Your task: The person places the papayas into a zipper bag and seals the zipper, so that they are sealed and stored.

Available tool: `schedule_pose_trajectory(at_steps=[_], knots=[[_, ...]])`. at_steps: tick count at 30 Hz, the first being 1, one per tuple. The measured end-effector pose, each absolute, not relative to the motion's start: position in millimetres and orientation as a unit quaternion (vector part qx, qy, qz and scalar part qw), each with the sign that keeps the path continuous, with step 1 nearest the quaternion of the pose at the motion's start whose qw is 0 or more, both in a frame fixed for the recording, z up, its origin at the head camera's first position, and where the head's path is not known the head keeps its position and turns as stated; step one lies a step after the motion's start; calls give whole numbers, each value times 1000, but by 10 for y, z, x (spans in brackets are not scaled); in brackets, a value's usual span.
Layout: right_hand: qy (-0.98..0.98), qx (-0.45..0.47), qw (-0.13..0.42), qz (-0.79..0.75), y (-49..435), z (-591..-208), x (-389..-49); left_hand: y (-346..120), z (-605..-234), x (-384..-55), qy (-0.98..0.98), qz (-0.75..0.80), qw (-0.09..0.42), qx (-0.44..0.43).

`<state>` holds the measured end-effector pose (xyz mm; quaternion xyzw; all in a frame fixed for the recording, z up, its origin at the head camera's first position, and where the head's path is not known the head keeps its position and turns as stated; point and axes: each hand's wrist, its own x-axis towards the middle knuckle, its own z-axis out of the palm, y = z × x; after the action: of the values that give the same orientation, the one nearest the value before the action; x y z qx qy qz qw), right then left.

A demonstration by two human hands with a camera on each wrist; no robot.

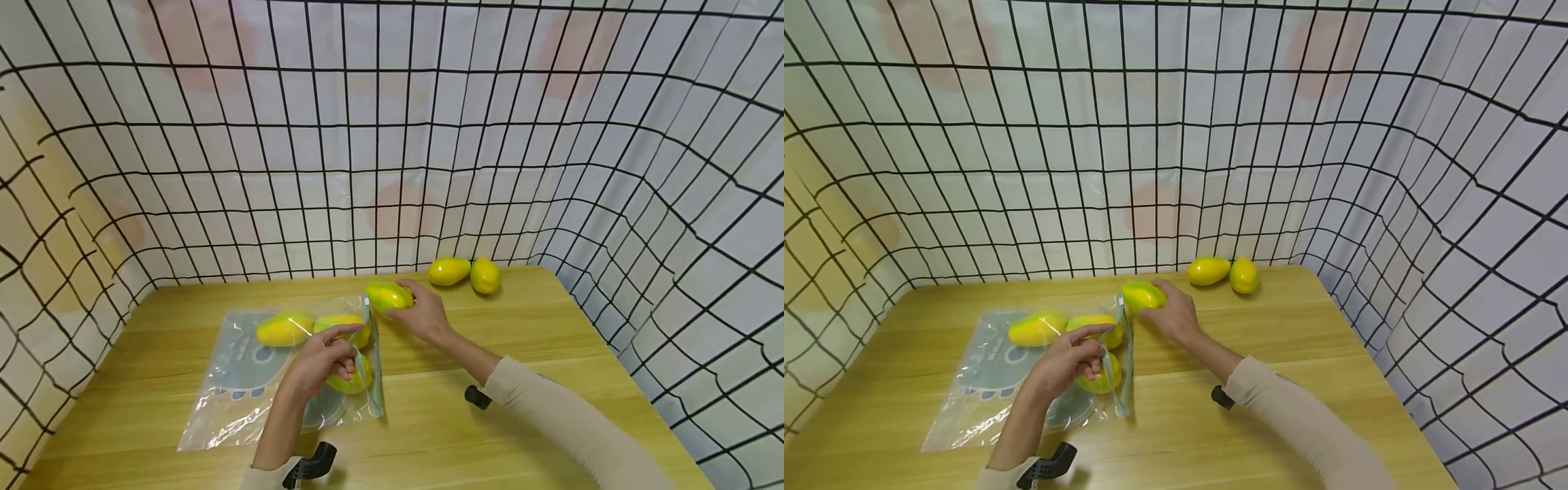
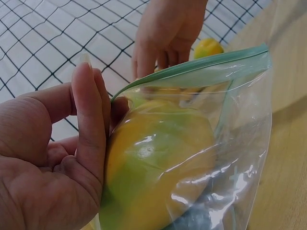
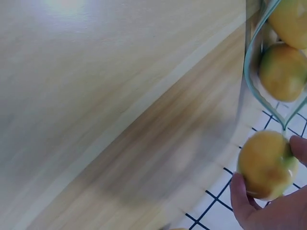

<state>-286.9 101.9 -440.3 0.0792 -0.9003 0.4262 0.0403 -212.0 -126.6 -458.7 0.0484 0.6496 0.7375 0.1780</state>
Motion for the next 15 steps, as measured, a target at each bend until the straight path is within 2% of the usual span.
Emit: schedule_pose_trajectory(at_steps=[15], knots=[[-912,98,-53,394,1341,-4274,-2684,-1276,-4603,-2133,647,740,178,53]])
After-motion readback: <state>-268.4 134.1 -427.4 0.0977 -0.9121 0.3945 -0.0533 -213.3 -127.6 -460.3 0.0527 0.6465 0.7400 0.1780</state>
